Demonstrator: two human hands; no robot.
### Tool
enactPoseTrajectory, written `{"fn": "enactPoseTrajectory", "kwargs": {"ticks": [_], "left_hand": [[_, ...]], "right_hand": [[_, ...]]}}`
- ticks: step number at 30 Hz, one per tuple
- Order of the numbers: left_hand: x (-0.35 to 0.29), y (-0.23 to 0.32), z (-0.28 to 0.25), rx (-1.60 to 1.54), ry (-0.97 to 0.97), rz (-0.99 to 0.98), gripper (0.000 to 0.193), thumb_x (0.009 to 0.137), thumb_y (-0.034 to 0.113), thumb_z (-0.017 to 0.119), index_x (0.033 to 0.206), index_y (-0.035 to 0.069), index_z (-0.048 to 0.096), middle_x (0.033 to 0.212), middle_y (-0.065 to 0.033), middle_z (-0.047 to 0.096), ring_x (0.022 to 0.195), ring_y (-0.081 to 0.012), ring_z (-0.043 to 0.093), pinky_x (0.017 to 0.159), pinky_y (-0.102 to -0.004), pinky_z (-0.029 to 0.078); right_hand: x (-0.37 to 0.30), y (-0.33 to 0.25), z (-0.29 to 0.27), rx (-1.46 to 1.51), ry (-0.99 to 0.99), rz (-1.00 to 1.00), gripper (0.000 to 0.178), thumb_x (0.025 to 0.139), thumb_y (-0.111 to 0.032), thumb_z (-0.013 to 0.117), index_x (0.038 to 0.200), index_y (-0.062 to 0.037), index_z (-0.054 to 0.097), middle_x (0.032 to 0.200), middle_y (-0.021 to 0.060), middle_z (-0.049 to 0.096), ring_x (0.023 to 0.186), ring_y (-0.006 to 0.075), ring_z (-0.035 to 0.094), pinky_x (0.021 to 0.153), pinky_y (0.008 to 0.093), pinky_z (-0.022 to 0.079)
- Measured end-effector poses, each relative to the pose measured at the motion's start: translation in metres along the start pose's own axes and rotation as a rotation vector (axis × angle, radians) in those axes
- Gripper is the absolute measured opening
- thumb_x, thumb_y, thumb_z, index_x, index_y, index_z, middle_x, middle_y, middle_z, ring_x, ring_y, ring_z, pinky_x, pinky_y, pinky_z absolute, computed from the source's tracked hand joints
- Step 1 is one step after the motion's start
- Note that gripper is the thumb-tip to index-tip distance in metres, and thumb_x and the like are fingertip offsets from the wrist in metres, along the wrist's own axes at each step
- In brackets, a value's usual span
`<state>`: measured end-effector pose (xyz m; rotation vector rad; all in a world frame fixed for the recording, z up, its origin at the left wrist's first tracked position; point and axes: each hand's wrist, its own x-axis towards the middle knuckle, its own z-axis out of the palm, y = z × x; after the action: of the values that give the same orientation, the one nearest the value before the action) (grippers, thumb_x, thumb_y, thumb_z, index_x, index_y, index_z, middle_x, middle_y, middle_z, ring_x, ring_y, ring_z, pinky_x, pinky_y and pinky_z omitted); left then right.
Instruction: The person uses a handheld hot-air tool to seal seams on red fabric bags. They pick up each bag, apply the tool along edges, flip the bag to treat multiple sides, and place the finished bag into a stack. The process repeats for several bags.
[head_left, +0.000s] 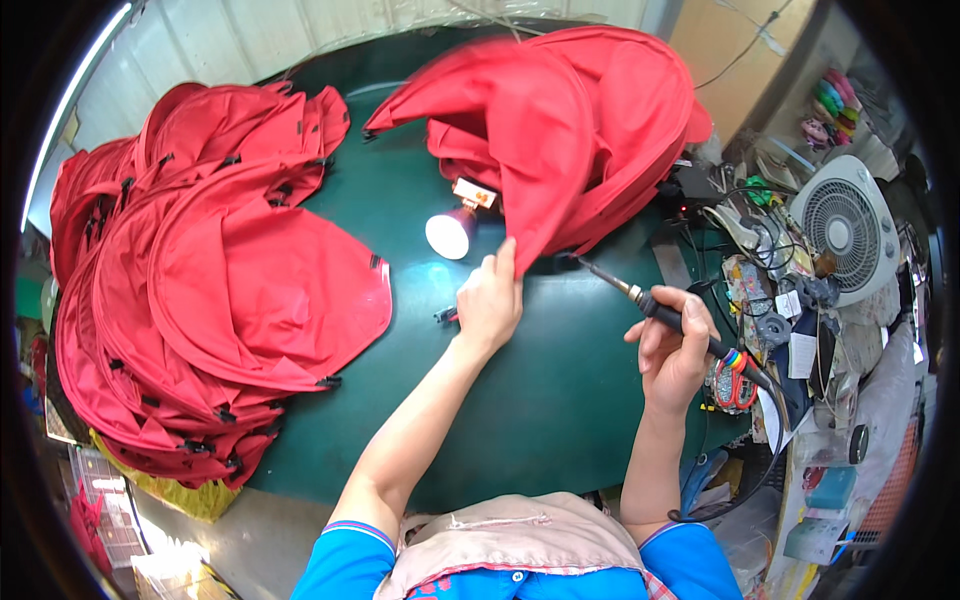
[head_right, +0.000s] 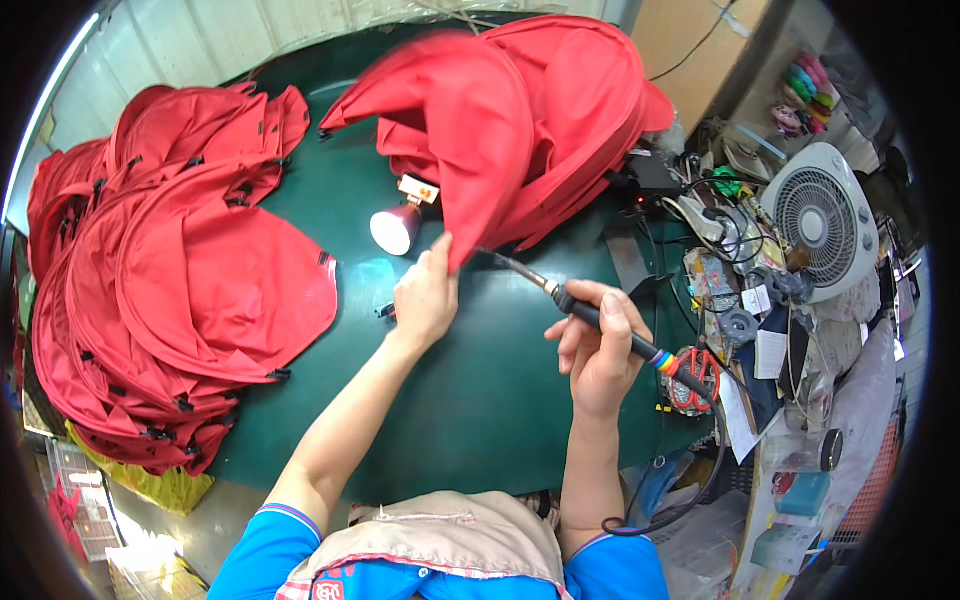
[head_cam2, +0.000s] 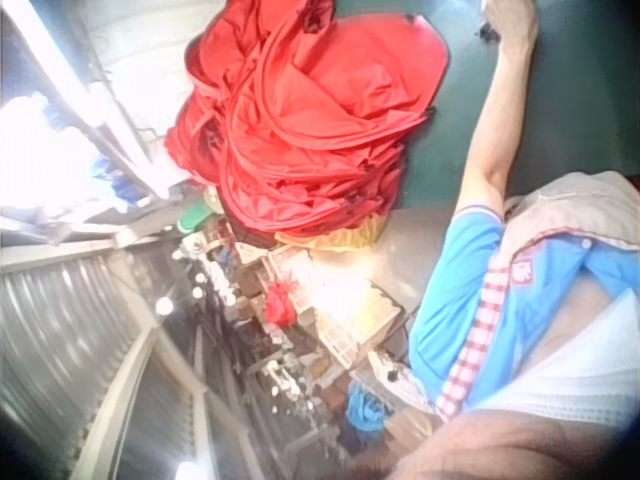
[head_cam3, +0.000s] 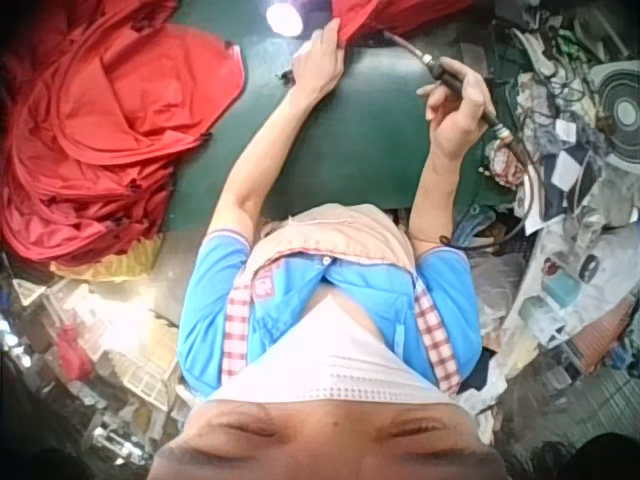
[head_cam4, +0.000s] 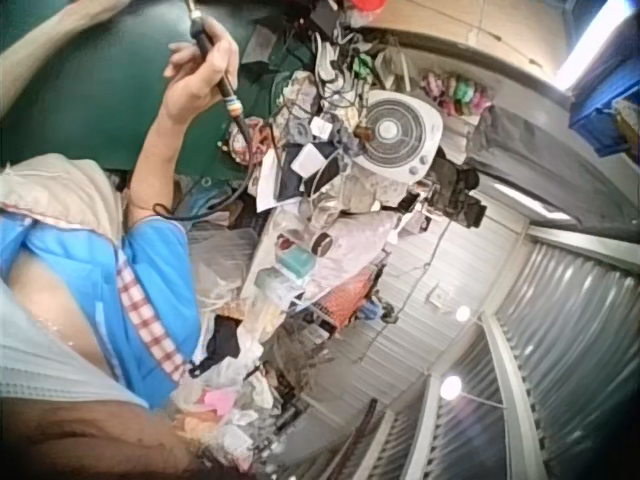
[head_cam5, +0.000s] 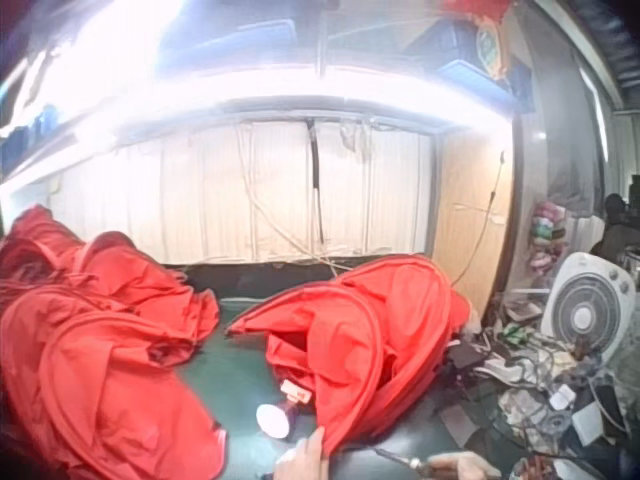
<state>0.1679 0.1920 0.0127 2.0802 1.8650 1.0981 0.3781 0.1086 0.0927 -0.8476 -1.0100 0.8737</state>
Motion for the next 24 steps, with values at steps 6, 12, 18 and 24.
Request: {"fn": "enactPoseTrajectory", "kwargs": {"ticks": [6,12,18,24], "left_hand": [[0.087,0.026,-0.004,-0.439,0.481,0.132,0.02,0.104,0.021,0.059,0.11,0.003,0.066,0.078,-0.0161,0.065,0.067,-0.0305,0.063,0.062,-0.0349,0.05],[0.16,0.093,0.068,-0.511,0.322,0.183,0.023,0.103,0.034,0.057,0.107,0.014,0.067,0.088,-0.0217,0.069,0.082,-0.0447,0.066,0.07,-0.049,0.054],[0.141,0.08,0.12,-0.388,-0.227,0.003,0.031,0.102,0.042,0.053,0.112,0.016,0.066,0.102,-0.0215,0.07,0.101,-0.0424,0.066,0.084,-0.0543,0.052],[0.007,0.015,0.01,-0.437,0.314,0.156,0.043,0.099,0.024,0.062,0.136,0.002,0.054,0.139,-0.0192,0.053,0.127,-0.0349,0.053,0.109,-0.0461,0.04]], "right_hand": [[-0.006,0.003,-0.019,-0.041,0.192,-0.05,0.045,0.104,-0.028,0.042,0.095,0.0094,0.066,0.054,0.0055,0.052,0.041,0.0095,0.046,0.045,0.0231,0.046],[-0.004,0.019,-0.027,-0.105,0.27,-0.148,0.044,0.102,-0.028,0.042,0.091,0.0092,0.064,0.052,0.006,0.05,0.039,0.0095,0.042,0.043,0.0243,0.045],[-0.006,0.026,-0.039,-0.126,0.324,-0.143,0.046,0.104,-0.03,0.04,0.095,0.0071,0.064,0.053,0.0034,0.047,0.04,0.0095,0.039,0.046,0.0268,0.047],[-0.008,0.037,-0.007,-0.079,0.15,-0.138,0.051,0.11,-0.039,0.034,0.13,0.0042,0.051,0.074,0.0113,0.063,0.045,0.0096,0.042,0.055,0.024,0.048]]}}
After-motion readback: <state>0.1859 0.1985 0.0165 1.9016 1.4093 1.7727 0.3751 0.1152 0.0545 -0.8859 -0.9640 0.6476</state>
